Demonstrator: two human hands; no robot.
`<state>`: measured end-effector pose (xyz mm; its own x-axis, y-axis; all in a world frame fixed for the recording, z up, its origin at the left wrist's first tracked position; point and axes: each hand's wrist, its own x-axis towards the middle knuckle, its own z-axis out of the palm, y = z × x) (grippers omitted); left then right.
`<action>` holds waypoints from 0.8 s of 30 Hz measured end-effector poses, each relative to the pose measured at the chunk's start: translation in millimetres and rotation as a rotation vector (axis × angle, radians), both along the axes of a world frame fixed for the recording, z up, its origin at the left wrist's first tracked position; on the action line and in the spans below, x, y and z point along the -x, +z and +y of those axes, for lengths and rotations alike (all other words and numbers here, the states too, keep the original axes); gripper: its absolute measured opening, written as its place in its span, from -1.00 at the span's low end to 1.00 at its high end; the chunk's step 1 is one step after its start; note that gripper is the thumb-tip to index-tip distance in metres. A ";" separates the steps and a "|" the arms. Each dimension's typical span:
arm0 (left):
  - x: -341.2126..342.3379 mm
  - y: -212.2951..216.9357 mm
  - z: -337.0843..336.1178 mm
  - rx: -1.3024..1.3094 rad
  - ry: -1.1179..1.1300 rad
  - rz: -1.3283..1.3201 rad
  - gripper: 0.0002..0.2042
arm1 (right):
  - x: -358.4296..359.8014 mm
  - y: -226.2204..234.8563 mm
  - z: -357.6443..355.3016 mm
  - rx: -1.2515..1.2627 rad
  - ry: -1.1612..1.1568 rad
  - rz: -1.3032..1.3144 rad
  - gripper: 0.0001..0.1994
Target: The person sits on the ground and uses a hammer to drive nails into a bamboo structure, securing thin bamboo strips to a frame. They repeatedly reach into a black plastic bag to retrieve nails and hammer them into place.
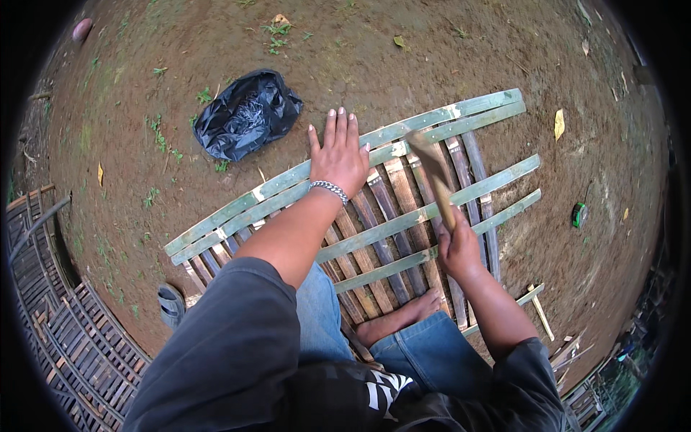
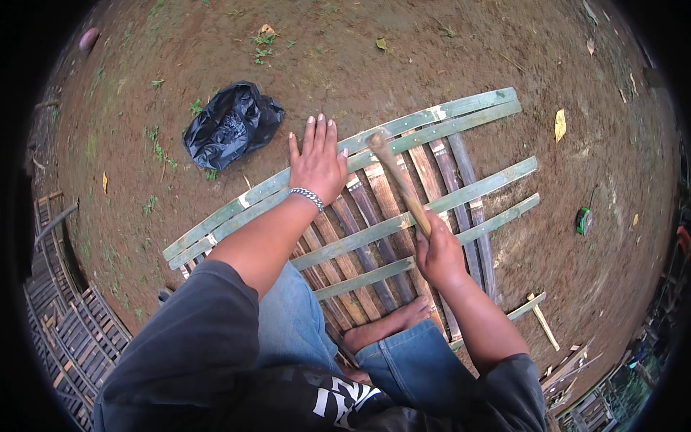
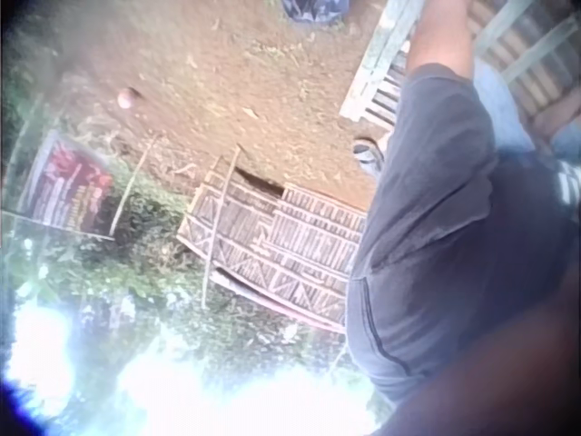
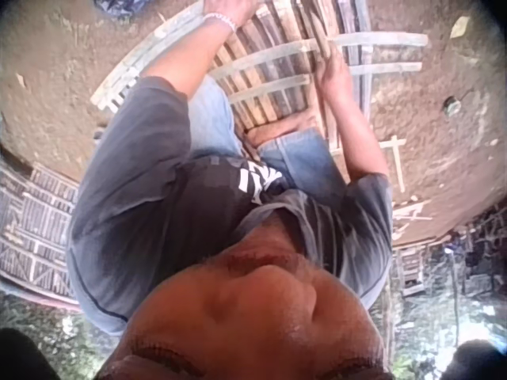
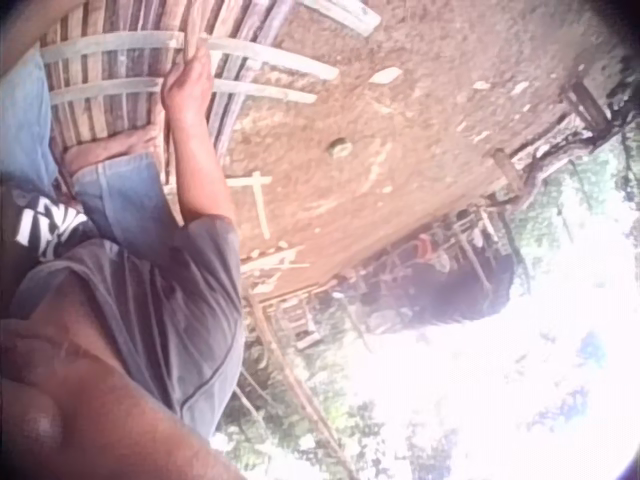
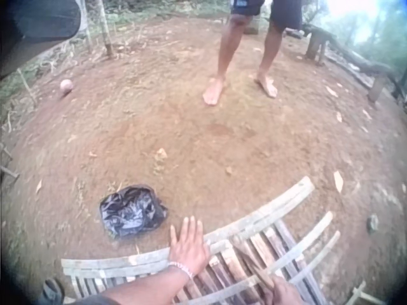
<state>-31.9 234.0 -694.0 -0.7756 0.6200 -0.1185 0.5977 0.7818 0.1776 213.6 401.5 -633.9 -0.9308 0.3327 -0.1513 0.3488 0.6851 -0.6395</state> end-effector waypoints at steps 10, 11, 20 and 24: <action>0.6 -0.2 -2.1 -0.040 -0.001 -0.002 -0.38 | 1.2 6.3 4.4 0.023 -0.025 0.047 -0.47; 0.4 0.0 -1.3 -0.042 -0.002 0.000 -0.38 | 2.2 3.3 2.9 -0.002 -0.002 0.005 -0.47; 0.5 -2.5 -2.1 -0.043 -0.007 -0.002 -0.39 | 6.4 6.6 0.0 0.087 -0.059 0.094 -0.49; 1.8 0.4 0.5 -0.033 -0.011 -0.014 -0.39 | 4.5 -3.4 0.1 0.036 0.006 -0.183 -0.54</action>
